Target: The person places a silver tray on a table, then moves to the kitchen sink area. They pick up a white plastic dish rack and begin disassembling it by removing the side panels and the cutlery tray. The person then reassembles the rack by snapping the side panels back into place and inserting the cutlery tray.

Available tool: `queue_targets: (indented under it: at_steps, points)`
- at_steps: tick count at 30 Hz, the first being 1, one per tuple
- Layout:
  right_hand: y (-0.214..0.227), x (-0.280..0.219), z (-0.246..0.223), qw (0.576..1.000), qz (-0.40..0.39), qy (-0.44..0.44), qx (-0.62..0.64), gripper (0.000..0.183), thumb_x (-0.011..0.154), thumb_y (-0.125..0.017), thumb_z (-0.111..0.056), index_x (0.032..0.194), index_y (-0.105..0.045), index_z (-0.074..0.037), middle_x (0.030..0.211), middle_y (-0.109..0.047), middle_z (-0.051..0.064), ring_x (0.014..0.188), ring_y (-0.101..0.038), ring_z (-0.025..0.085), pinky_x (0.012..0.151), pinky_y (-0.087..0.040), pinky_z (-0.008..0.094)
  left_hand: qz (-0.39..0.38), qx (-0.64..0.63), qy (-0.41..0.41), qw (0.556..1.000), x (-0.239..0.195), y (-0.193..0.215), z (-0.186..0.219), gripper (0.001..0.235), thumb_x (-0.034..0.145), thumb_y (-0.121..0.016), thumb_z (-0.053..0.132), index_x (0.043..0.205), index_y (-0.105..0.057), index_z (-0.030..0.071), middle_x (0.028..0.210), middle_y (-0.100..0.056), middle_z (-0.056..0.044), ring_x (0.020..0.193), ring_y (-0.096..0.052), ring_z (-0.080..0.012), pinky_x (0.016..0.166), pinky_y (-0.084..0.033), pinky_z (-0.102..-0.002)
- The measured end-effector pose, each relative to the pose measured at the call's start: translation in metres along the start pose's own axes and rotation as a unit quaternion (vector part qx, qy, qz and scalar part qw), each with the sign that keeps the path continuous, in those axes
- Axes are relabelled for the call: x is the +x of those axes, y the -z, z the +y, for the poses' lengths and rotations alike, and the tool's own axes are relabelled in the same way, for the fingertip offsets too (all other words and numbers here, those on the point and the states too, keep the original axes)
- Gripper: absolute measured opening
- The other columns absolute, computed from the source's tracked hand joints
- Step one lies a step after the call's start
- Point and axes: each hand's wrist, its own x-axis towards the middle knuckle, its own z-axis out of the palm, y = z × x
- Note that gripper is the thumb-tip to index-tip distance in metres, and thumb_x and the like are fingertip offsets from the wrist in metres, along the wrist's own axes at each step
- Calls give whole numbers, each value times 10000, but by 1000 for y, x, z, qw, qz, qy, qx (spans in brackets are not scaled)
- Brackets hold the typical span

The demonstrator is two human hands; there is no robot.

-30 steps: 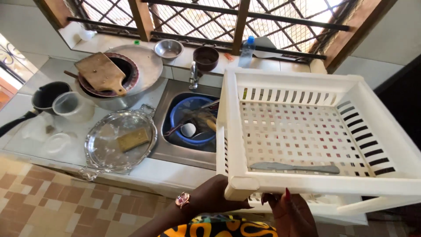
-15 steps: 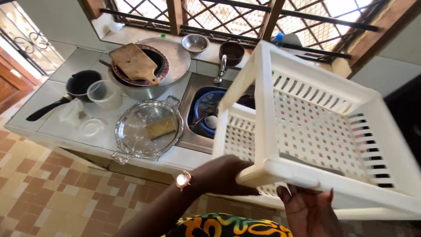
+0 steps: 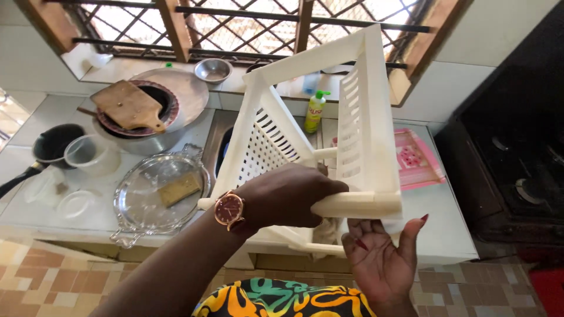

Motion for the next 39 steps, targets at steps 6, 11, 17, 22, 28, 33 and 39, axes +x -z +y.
queue_targets:
  at_steps: [6,11,17,22,28,33,39]
  points:
    - [23,8,-16,997,-26,-50,54,687,939,-595,-737,1150,-647,-85,1245,-703,96,1087,-613,250,659,-394,330,-2,0,-14,1000,25,-13,-2,454,717,-728,157,1165,-710,230,889,-729,-111,794,-710,-354,652,-513,-515]
    - [51,30,-30,988,-42,-151,13,800,925,-485,-824,1017,-711,-61,1088,-754,117,1058,-709,246,842,-587,427,30,-29,-6,999,29,-29,-14,419,700,-701,138,1110,-694,220,877,-768,-106,786,-719,-350,651,-501,-468]
    - [54,19,-34,950,-48,-255,-176,816,916,-382,-774,1151,-676,-50,1029,-758,176,873,-739,283,611,-465,340,49,-2,83,995,11,-46,-19,416,784,-752,263,1195,-707,218,922,-799,-108,837,-728,-399,665,-510,-476]
    - [26,-9,-56,848,-151,-207,-464,624,959,-426,-572,967,-681,-2,941,-741,158,845,-704,223,625,-500,300,74,-53,135,987,3,-51,-18,301,799,-738,232,1097,-694,239,810,-794,-24,675,-731,-269,619,-506,-371]
    - [3,-23,-108,586,-173,240,-754,325,774,-856,-399,924,-717,-145,897,-747,5,818,-668,155,762,-542,309,70,-42,109,991,39,-58,15,442,814,-706,200,1251,-676,256,945,-814,-45,780,-761,-318,647,-524,-394]
    - [-18,0,-132,350,-190,426,-812,845,778,-865,-533,1427,-491,-142,1559,-492,118,1488,-463,349,1205,-388,471,62,-31,46,997,82,-73,34,493,821,-792,136,1293,-694,237,921,-816,-74,694,-784,-212,637,-619,-358]
    - [-21,13,-149,200,-189,347,-897,1079,707,-863,-536,1579,-352,-156,1682,-342,46,1585,-251,288,1242,-210,511,-15,26,43,999,117,-104,50,348,772,-760,57,1069,-599,139,819,-750,-137,675,-696,-390,583,-491,-500]
